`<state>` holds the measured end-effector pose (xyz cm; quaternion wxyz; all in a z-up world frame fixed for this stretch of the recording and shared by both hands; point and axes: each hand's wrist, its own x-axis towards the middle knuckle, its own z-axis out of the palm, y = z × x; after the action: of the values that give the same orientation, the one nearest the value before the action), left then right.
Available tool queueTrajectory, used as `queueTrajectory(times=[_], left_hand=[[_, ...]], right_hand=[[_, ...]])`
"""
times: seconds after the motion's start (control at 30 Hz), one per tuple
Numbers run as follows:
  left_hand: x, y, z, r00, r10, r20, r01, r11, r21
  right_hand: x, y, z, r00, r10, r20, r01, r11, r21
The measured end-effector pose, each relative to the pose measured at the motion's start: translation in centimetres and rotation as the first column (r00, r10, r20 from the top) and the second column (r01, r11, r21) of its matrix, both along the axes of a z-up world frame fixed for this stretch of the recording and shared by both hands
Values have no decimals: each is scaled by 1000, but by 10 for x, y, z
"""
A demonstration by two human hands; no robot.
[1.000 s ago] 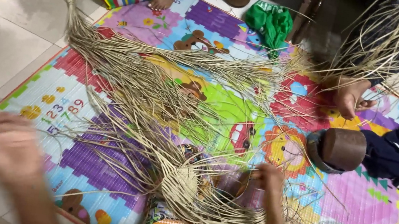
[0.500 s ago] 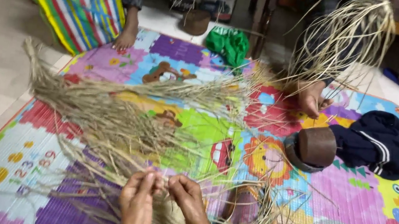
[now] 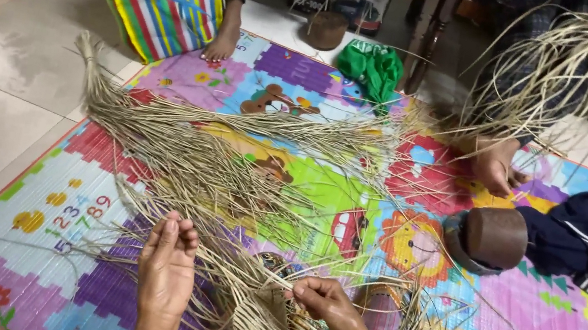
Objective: Weaving dried straw strands together to create a circular mat or basket base
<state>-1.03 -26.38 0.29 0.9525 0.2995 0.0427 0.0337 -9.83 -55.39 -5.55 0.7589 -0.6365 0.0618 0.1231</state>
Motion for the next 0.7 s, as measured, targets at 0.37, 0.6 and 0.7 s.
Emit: queueTrajectory(times=[0.37,0.6,0.7], left_hand=[[9,43,9,1000,9,7,-7,989,-145],[-14,180,14,999,33,-14,-33,999,-9],[-18,182,17,997,53,-48,-50,997,51]], right_hand=[[-7,-50,26,987,-142,75,160,830,-534],[-45,-170,2,867,-370,335,495,548,-674],[-60,-181,7,842,-308,443,538,422,-730]])
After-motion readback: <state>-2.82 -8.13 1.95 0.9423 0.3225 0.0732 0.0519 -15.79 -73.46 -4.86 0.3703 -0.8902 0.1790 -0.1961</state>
